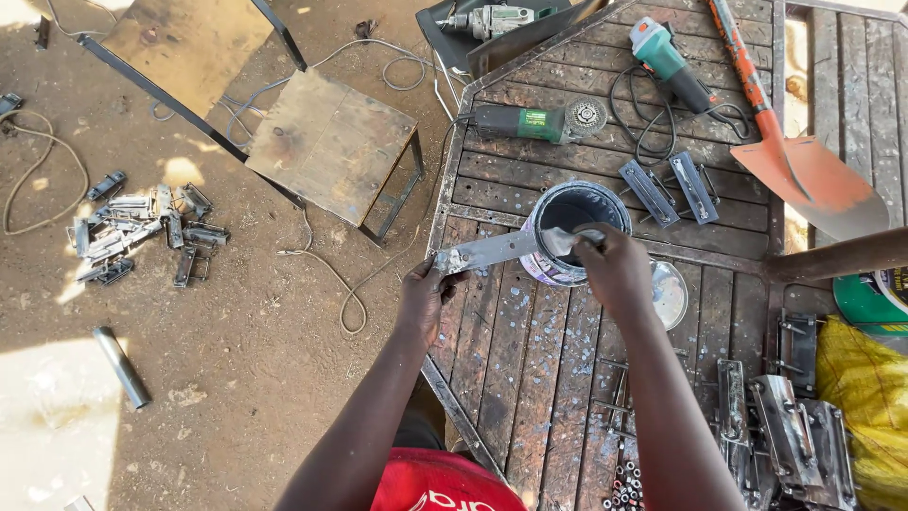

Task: Painting small metal brackets using a brush and a can of black paint on a workbench

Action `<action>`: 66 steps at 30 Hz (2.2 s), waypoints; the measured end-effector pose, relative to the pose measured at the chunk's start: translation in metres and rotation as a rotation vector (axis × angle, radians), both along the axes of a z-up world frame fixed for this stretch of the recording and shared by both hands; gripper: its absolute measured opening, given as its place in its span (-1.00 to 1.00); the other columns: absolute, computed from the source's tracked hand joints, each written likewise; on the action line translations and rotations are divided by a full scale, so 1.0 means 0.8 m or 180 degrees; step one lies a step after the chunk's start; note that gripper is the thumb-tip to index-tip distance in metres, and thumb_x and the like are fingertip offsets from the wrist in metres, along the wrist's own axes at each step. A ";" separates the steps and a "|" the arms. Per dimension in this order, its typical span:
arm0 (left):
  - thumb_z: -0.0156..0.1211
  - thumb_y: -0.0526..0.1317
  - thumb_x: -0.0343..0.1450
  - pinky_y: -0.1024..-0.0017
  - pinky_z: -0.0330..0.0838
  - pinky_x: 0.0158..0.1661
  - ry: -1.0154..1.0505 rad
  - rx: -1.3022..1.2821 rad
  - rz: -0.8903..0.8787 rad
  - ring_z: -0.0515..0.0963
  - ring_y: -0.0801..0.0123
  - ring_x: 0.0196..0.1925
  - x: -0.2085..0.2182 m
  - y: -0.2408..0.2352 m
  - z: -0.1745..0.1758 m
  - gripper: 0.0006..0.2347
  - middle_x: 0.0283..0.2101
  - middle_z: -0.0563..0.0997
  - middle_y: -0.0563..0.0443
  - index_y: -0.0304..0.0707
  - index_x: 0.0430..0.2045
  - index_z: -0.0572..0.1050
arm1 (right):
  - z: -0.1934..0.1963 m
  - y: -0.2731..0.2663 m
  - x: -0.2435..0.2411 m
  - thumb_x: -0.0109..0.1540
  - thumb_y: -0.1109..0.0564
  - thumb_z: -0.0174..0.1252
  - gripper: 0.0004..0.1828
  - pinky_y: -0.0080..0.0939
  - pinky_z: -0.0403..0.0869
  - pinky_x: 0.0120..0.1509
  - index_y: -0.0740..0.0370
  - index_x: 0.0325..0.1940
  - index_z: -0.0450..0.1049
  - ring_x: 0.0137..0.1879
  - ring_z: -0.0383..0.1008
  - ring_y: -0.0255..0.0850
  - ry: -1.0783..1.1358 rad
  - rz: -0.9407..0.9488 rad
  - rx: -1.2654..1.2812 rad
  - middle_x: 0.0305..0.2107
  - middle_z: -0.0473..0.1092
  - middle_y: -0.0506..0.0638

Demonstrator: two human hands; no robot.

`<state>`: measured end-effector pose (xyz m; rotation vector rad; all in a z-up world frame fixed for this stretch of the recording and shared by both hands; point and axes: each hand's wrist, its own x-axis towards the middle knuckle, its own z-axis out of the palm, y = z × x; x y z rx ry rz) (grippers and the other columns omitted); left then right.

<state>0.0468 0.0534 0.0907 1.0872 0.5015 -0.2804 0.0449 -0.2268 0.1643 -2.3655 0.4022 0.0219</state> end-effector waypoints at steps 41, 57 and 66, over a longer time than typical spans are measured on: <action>0.17 -0.21 0.48 0.77 0.40 -0.42 0.0036 -0.0165 -0.0736 0.73 0.44 -0.40 -0.043 -0.095 0.001 -0.82 -0.41 0.72 -0.16 -0.19 -0.10 0.59 | -0.004 -0.035 -0.123 0.32 -0.04 0.26 -0.78 -0.36 0.48 -0.35 0.01 -0.25 0.35 -0.48 0.54 -0.22 -0.1476 -0.2494 0.3485 -0.57 0.45 0.03; 0.03 -0.34 0.50 0.65 0.44 -0.36 -0.0162 -0.0587 -0.0948 0.77 0.04 -0.20 -0.082 -0.159 0.024 -0.69 -0.21 0.63 -0.02 -0.35 0.16 0.47 | -0.001 -0.093 -0.163 0.38 -0.01 0.25 -0.76 -0.38 0.50 -0.39 0.12 -0.29 0.46 -0.49 0.55 -0.22 -0.1239 -0.1541 0.2461 -0.58 0.46 0.09; 0.09 -0.28 0.49 0.67 0.43 -0.39 -0.0220 -0.0395 -0.1073 0.76 -0.01 -0.18 -0.078 -0.137 0.014 -0.72 -0.15 0.64 -0.04 -0.28 0.09 0.51 | -0.005 -0.193 -0.206 0.49 0.05 0.15 -0.77 -0.36 0.50 -0.36 0.18 -0.20 0.38 -0.49 0.51 -0.27 -0.1767 -0.1856 0.2271 -0.55 0.43 0.07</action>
